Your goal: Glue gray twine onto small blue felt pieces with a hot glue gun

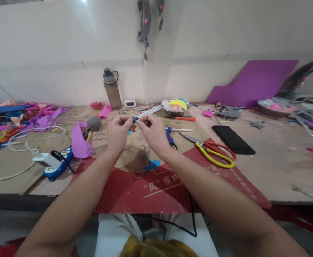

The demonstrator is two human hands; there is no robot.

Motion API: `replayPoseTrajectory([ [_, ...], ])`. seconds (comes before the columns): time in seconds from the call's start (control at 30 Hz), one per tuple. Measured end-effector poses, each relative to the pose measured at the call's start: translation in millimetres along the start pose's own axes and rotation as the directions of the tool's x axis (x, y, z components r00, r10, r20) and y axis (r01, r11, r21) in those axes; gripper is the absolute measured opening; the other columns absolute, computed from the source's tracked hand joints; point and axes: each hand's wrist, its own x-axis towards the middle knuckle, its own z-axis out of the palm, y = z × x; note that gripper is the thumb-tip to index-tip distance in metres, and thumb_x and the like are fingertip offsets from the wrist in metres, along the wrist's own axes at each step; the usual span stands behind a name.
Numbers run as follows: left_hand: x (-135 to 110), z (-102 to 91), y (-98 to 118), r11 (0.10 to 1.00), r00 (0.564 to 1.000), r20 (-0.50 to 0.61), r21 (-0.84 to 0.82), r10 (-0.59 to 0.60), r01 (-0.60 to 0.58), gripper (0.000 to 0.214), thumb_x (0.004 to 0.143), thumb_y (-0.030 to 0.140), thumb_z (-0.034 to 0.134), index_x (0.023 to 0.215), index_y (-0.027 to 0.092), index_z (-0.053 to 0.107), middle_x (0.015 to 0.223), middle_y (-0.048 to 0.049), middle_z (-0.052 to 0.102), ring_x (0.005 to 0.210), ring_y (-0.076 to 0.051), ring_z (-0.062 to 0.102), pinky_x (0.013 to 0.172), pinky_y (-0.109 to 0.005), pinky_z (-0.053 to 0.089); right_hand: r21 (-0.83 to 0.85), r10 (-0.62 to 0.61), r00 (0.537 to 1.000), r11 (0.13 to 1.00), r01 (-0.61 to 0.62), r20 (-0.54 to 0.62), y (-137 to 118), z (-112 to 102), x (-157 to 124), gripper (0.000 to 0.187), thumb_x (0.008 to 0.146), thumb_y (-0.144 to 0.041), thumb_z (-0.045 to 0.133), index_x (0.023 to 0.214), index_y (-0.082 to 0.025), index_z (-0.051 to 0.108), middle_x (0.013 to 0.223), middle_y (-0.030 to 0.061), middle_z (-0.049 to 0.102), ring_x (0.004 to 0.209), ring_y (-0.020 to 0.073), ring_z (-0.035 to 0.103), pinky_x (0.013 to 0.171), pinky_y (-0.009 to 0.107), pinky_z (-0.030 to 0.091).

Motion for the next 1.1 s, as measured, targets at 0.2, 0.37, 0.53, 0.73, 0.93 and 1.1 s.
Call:
replayPoseTrajectory([
  [0.2,-2.6,3.1,7.4,0.991,0.998,0.037,-0.121,-0.055,0.059,0.007,0.072,0.019,0.067,0.073,0.017,0.06,0.054,0.003,0.057,0.046,-0.008,0.051,0.049,-0.022,0.041,-0.01,0.0,1.0,1.0,0.0,-0.012,4.0,1.7,0.6,0.014,0.08,-0.028,0.058,0.069,-0.02,0.056,0.067,-0.0017,0.055,0.064,0.0126,0.046,0.062,0.027,0.036],
  [0.37,-5.0,5.7,12.6,0.979,0.995,0.056,-0.182,-0.085,0.094,0.009,0.071,0.017,0.067,0.073,0.017,0.058,0.051,0.005,0.053,0.044,-0.006,0.046,0.046,-0.021,0.035,-0.096,0.006,0.999,0.995,-0.01,-0.036,2.8,1.2,-0.1,0.017,0.079,-0.03,0.058,0.067,-0.021,0.053,0.066,-0.0018,0.053,0.065,0.0132,0.045,0.061,0.027,0.035],
  [0.53,-6.7,6.0,16.2,0.966,0.981,0.116,-0.186,-0.158,0.178,0.008,0.072,0.019,0.065,0.072,0.017,0.057,0.05,0.005,0.05,0.044,-0.006,0.044,0.046,-0.021,0.034,-0.127,0.008,0.999,0.992,-0.015,-0.053,-3.6,-2.0,-2.1,0.016,0.079,-0.027,0.058,0.066,-0.021,0.052,0.065,-0.0017,0.052,0.064,0.0133,0.044,0.062,0.028,0.035],
  [0.73,-5.1,4.7,18.9,0.954,0.956,0.167,-0.144,-0.24,0.265,0.009,0.071,0.023,0.063,0.072,0.019,0.056,0.051,0.0039,0.05,0.045,-0.007,0.044,0.045,-0.022,0.033,-0.063,0.04,0.998,0.997,-0.042,-0.04,-3.4,-5.4,-0.3,0.009,0.079,-0.027,0.059,0.074,-0.021,0.055,0.062,-0.0043,0.046,0.06,0.0121,0.041,0.06,0.027,0.034],
  [0.93,-2.5,2.6,22.8,0.928,0.924,0.245,-0.16,-0.293,0.337,0.014,0.069,0.026,0.069,0.071,0.016,0.061,0.054,0.0022,0.054,0.047,-0.007,0.05,0.045,-0.02,0.038,0.099,0.151,0.987,0.983,-0.156,0.058,3.1,-10.0,5.2,0.012,0.077,-0.029,0.058,0.072,-0.018,0.059,0.059,-0.0057,0.044,0.055,0.0097,0.035,0.055,0.026,0.029],
  [1.1,-3.0,-0.4,20.4,0.971,0.933,0.296,-0.061,-0.204,0.231,0.023,0.073,0.029,0.072,0.089,0.014,0.066,0.065,-0.0007,0.064,0.053,-0.01,0.06,0.049,-0.022,0.047,0.065,0.204,0.978,0.976,-0.206,0.047,4.0,-17.6,6.9,0.014,0.075,-0.028,0.056,0.066,-0.017,0.058,0.057,-0.006,0.045,0.054,0.0092,0.036,0.054,0.025,0.029],
])
